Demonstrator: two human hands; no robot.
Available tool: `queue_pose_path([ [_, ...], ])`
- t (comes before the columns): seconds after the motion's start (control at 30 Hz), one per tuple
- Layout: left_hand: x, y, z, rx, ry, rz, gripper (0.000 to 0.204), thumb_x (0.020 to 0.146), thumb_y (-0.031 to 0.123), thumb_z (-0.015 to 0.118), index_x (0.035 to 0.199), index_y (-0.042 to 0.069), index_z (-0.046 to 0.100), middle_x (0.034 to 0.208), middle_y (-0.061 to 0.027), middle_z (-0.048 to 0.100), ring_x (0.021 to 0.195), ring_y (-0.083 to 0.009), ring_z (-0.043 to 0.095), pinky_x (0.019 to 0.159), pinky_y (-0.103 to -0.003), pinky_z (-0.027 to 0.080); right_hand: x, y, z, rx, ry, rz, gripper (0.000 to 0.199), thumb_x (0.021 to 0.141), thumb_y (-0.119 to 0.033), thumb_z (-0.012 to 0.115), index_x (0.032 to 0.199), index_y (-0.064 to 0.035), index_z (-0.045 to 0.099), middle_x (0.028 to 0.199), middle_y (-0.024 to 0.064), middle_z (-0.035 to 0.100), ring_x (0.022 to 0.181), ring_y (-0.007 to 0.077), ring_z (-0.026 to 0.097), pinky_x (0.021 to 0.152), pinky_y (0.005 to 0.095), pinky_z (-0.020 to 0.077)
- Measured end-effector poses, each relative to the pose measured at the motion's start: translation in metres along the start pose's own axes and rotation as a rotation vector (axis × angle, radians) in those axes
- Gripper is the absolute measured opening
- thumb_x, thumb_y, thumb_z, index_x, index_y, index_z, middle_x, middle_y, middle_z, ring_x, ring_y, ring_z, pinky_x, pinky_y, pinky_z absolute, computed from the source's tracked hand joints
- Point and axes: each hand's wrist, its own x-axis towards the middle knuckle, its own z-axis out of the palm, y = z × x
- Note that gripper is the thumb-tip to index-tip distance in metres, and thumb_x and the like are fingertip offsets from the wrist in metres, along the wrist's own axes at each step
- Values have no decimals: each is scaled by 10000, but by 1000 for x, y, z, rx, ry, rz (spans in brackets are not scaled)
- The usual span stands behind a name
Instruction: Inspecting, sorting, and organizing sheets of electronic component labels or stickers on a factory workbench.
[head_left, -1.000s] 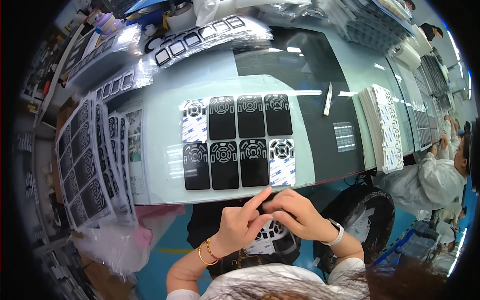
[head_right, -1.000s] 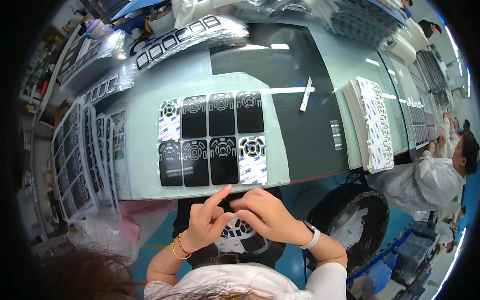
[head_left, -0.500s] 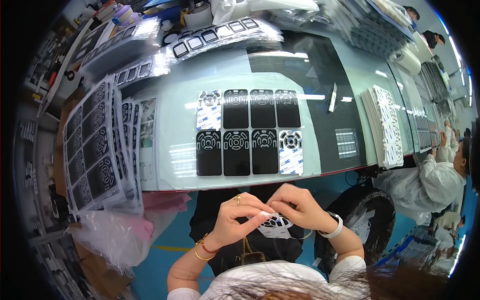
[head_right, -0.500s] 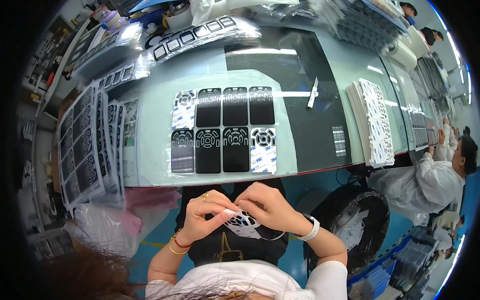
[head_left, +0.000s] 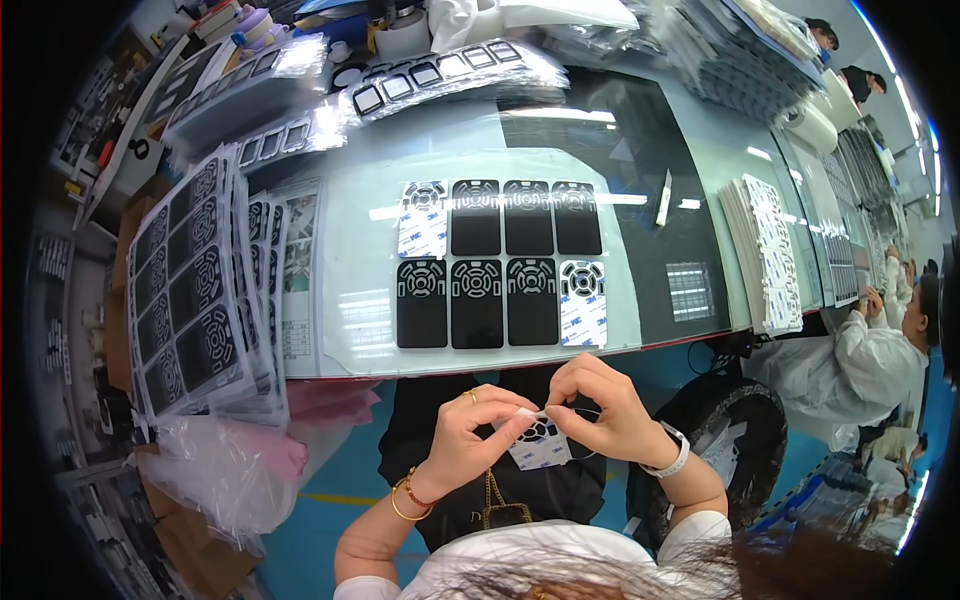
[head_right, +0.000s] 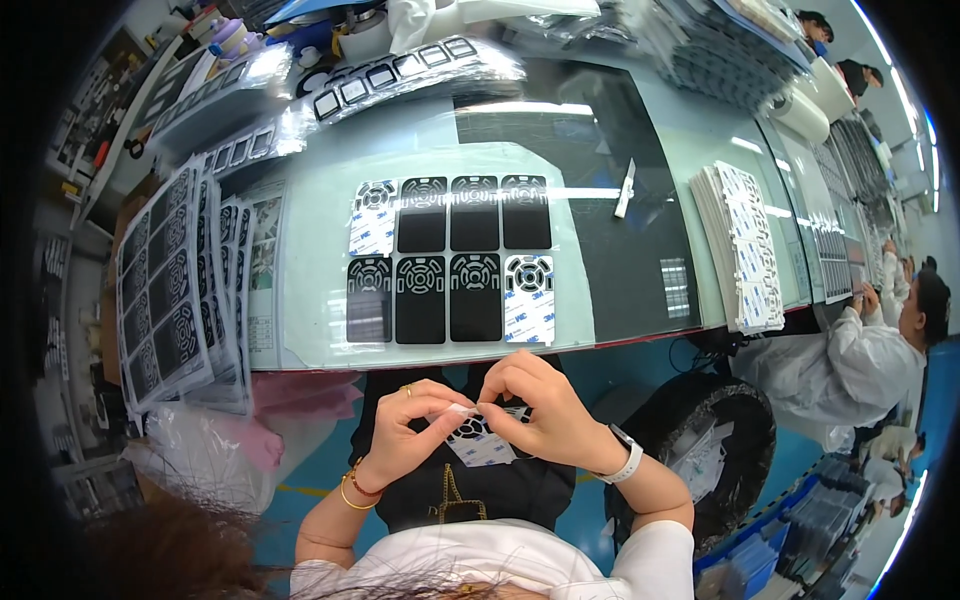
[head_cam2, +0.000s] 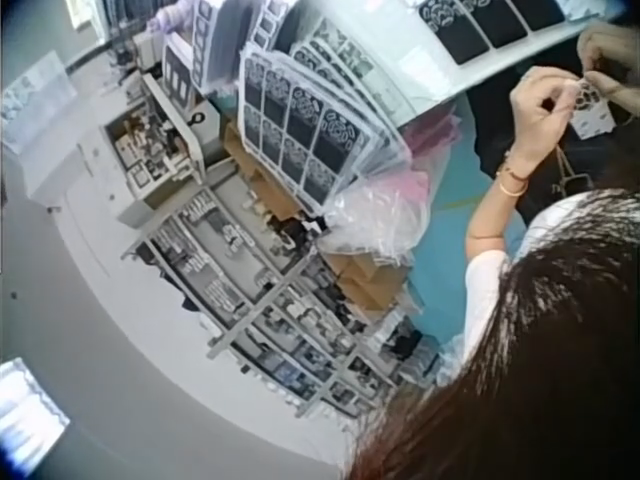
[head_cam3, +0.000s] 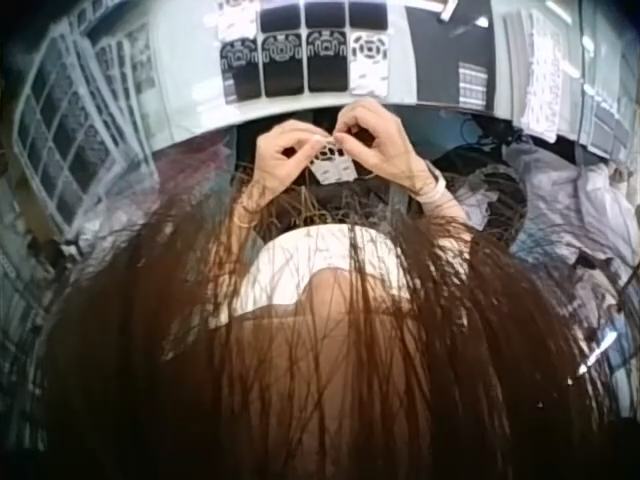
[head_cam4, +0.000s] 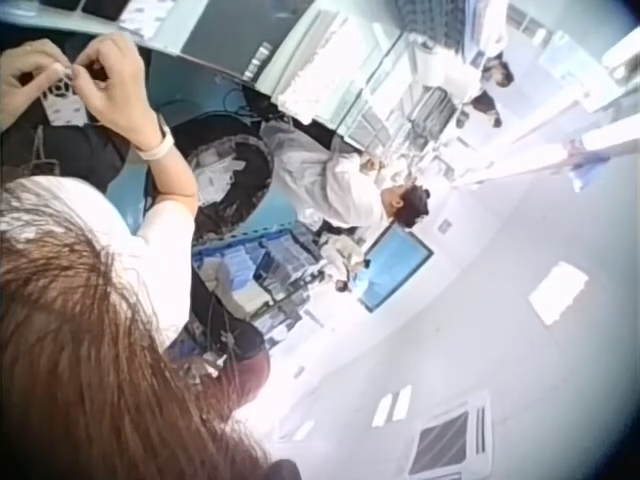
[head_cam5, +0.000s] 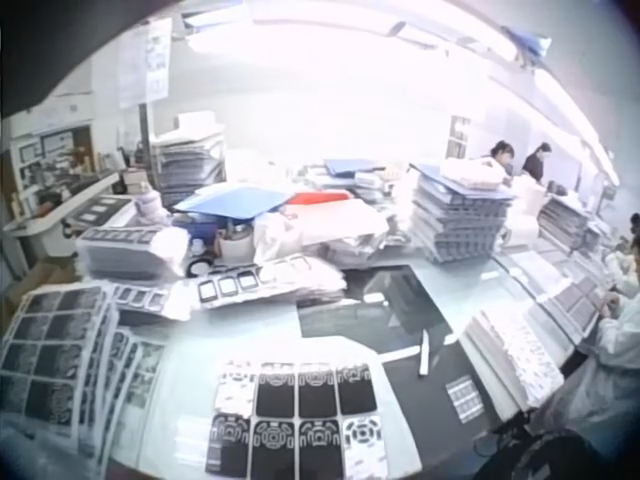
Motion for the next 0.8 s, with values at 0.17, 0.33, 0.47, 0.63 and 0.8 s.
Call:
queue_pose_path([
  [0.17,-2,-4,-3,11,4,-17,121,836,84,793,936,21,765,983,-86,747,813,-161,703,721,-269,552,0,1,1,32,-26,61,109,812,9,715,882,-10,634,909,71,617,797,165,587,689,278,474],
  [0.33,-4,-9,-5,214,35,39,305,691,182,909,916,43,756,942,-81,732,827,-185,696,751,-293,531,1,-4,-4,38,76,46,113,823,26,710,881,5,615,906,80,625,786,162,599,694,282,488],
  [0.47,-9,-8,-3,232,78,-6,299,676,182,916,882,48,747,887,-67,711,781,-179,678,740,-292,519,-1,-4,-6,26,149,21,120,824,34,700,883,8,600,908,81,632,790,167,606,702,278,492],
  [0.63,-14,-14,-2,246,94,-37,241,700,167,901,834,47,740,810,-41,686,721,-151,649,689,-281,497,-3,-3,-8,37,221,1,107,832,45,679,890,7,597,919,89,627,822,173,596,744,280,480],
  [0.8,-16,-13,4,183,102,-71,174,717,96,877,803,41,736,792,-49,688,717,-144,651,682,-268,490,-7,1,-10,47,325,-44,110,868,49,646,941,11,573,963,96,589,855,163,554,797,276,460],
])
